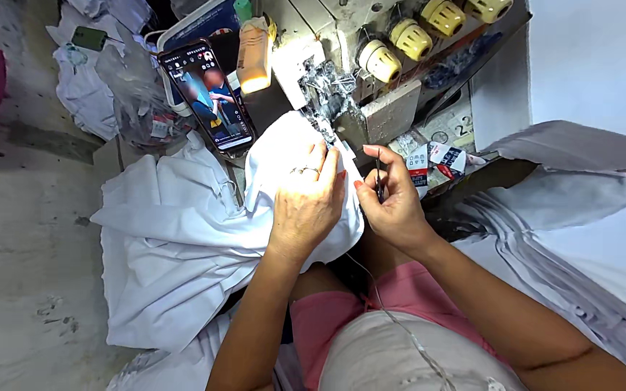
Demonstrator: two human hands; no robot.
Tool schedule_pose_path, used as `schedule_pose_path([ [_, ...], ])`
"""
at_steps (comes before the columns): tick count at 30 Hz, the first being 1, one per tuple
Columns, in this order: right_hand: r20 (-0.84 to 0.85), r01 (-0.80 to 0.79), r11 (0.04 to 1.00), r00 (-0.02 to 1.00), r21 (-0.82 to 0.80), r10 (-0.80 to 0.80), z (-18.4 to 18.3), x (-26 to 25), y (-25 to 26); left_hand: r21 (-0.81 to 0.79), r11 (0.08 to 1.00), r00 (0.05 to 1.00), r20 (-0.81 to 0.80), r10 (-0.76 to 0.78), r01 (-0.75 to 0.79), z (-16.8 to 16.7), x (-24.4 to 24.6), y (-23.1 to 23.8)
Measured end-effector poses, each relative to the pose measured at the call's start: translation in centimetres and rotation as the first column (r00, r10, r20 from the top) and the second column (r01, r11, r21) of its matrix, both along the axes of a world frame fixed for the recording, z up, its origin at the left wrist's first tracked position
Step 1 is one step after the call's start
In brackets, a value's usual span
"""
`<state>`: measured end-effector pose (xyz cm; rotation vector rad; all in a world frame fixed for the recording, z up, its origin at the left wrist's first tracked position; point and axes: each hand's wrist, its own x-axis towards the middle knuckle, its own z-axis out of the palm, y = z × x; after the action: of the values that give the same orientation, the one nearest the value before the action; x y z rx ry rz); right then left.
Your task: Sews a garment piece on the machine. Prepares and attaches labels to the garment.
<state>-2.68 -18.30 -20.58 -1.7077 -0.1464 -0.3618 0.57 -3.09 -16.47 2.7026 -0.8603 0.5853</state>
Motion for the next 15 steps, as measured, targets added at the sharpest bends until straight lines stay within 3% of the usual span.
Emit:
schedule_pose_path([
  [6,0.008,-0.050,0.998,0.999,0.027,0.050,1.1,1.9,0.0,-0.034,0.999,0.993,-0.119,-0.006,0.002,0.8,-0.1,0.8],
  [12,0.025,-0.057,0.998,0.998,0.029,0.056,1.3,1.8,0.0,0.067,0.995,0.997,0.048,0.068,-0.071,-1.3,-3.3,0.0],
  [15,0.041,-0.091,0.996,0.995,-0.009,0.091,1.2,1.0,-0.1,0.031,0.997,0.994,-0.089,0.070,-0.068,0.9,-2.4,0.8],
])
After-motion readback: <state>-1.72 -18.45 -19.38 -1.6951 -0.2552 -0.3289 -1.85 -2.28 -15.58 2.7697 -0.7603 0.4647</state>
